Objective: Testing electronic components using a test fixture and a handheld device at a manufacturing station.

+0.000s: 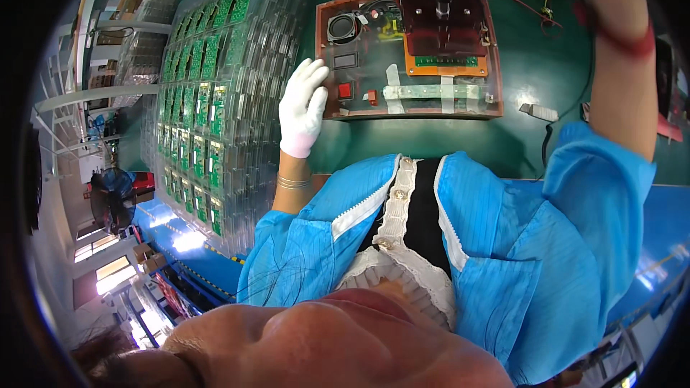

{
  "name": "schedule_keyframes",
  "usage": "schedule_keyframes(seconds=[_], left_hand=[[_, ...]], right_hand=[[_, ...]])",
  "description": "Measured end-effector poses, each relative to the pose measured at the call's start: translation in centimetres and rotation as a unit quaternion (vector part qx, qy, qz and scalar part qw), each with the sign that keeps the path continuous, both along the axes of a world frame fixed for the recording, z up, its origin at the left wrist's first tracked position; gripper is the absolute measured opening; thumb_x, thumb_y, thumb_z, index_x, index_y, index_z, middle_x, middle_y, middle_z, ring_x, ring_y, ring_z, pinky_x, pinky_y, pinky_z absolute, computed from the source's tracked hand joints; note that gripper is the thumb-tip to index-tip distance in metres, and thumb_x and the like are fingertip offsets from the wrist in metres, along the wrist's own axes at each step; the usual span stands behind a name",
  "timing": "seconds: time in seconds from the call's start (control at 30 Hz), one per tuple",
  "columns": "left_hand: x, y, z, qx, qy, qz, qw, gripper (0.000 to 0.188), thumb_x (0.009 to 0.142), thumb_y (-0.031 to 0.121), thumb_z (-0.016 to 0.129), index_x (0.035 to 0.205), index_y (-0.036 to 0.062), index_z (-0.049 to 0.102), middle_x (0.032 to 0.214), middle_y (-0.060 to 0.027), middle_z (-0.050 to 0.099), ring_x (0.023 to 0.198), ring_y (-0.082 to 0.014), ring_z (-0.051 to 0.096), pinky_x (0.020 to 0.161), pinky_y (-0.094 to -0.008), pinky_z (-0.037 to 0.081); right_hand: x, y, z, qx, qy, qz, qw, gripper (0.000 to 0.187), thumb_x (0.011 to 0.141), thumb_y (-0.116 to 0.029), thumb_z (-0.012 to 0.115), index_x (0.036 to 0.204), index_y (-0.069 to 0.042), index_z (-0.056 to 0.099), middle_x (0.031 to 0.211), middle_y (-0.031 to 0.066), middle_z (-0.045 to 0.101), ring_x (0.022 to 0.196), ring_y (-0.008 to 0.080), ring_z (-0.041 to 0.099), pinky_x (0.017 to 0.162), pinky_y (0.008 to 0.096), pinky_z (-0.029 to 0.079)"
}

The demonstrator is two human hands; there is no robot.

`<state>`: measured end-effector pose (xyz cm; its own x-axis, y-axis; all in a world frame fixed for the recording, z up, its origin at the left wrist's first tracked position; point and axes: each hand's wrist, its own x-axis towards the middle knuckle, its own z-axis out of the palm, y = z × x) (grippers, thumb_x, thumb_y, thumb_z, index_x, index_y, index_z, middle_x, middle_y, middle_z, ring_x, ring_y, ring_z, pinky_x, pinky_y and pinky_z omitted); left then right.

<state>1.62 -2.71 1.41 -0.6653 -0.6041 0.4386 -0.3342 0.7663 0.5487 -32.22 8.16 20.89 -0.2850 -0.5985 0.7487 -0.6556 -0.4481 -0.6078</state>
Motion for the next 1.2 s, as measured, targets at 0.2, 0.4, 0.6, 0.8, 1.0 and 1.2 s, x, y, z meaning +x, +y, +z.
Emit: schedule_keyframes(seconds=[0.2, 0.4, 0.6, 0.8, 1.0, 1.2], left_hand=[[-1.0, -0.2, -0.8, 0.184, 0.061, 0.082, 0.977, 0.049, 0.084, 0.009, 0.066, 0.132, 0.0043, 0.062, 0.144, -0.0141, 0.055, 0.136, -0.0318, 0.049, 0.115, -0.038, 0.037], [-1.6, -0.3, -1.1, 0.192, 0.027, 0.072, 0.978, 0.057, 0.082, 0.007, 0.066, 0.139, 0.0059, 0.057, 0.152, -0.0167, 0.047, 0.14, -0.0306, 0.044, 0.116, -0.0365, 0.035], [-2.2, -1.5, -0.8, 0.162, -0.044, 0.03, 0.985, 0.057, 0.082, 0.007, 0.067, 0.139, 0.007, 0.058, 0.153, -0.018, 0.044, 0.142, -0.0303, 0.042, 0.117, -0.0368, 0.034], [-3.1, -0.7, 0.4, 0.133, -0.007, 0.06, 0.989, 0.051, 0.083, 0.004, 0.065, 0.134, 0.0047, 0.06, 0.151, -0.0171, 0.048, 0.139, -0.0301, 0.046, 0.115, -0.0363, 0.037], [-3.3, -0.4, -0.1, 0.165, 0.048, 0.088, 0.981, 0.045, 0.086, -0.002, 0.061, 0.131, 0.0021, 0.062, 0.147, -0.0151, 0.053, 0.134, -0.0271, 0.051, 0.113, -0.0346, 0.04], [-3.1, -0.1, -0.1, 0.132, 0.035, 0.08, 0.987, 0.042, 0.086, -0.003, 0.061, 0.128, 0.0019, 0.064, 0.145, -0.0145, 0.055, 0.131, -0.026, 0.054, 0.112, -0.0342, 0.041]], right_hand=[[3.3, 3.3, -7.3, -0.042, 0.308, 0.034, 0.95, 0.035, 0.073, 0.003, 0.078, 0.106, -0.001, 0.071, 0.13, 0.0219, 0.065, 0.088, 0.0248, 0.069, 0.072, 0.0282, 0.055], [2.2, 7.4, -9.9, -0.088, 0.188, 0.011, 0.978, 0.041, 0.077, 0.004, 0.075, 0.117, -0.001, 0.067, 0.124, 0.0188, 0.068, 0.071, 0.0155, 0.062, 0.066, 0.0247, 0.053], [-0.3, 10.5, -16.0, 0.145, -0.302, -0.117, 0.935, 0.045, 0.082, 0.005, 0.068, 0.126, 0.0, 0.061, 0.12, 0.0175, 0.07, 0.073, 0.0155, 0.061, 0.071, 0.0249, 0.052], [-0.1, 12.9, -19.2, 0.286, -0.244, -0.076, 0.924, 0.046, 0.08, 0.004, 0.07, 0.125, 0.0, 0.063, 0.115, 0.0095, 0.072, 0.071, 0.0112, 0.056, 0.067, 0.0223, 0.048], [0.7, 12.8, -20.1, 0.327, -0.123, -0.026, 0.937, 0.055, 0.071, 0.003, 0.078, 0.125, -0.002, 0.067, 0.116, 0.0066, 0.073, 0.071, 0.0104, 0.054, 0.066, 0.0214, 0.047], [0.9, 12.1, -19.3, 0.333, -0.125, -0.027, 0.934, 0.056, 0.069, 0.002, 0.08, 0.123, 0.001, 0.066, 0.113, 0.0089, 0.072, 0.071, 0.0116, 0.053, 0.065, 0.0217, 0.045]])
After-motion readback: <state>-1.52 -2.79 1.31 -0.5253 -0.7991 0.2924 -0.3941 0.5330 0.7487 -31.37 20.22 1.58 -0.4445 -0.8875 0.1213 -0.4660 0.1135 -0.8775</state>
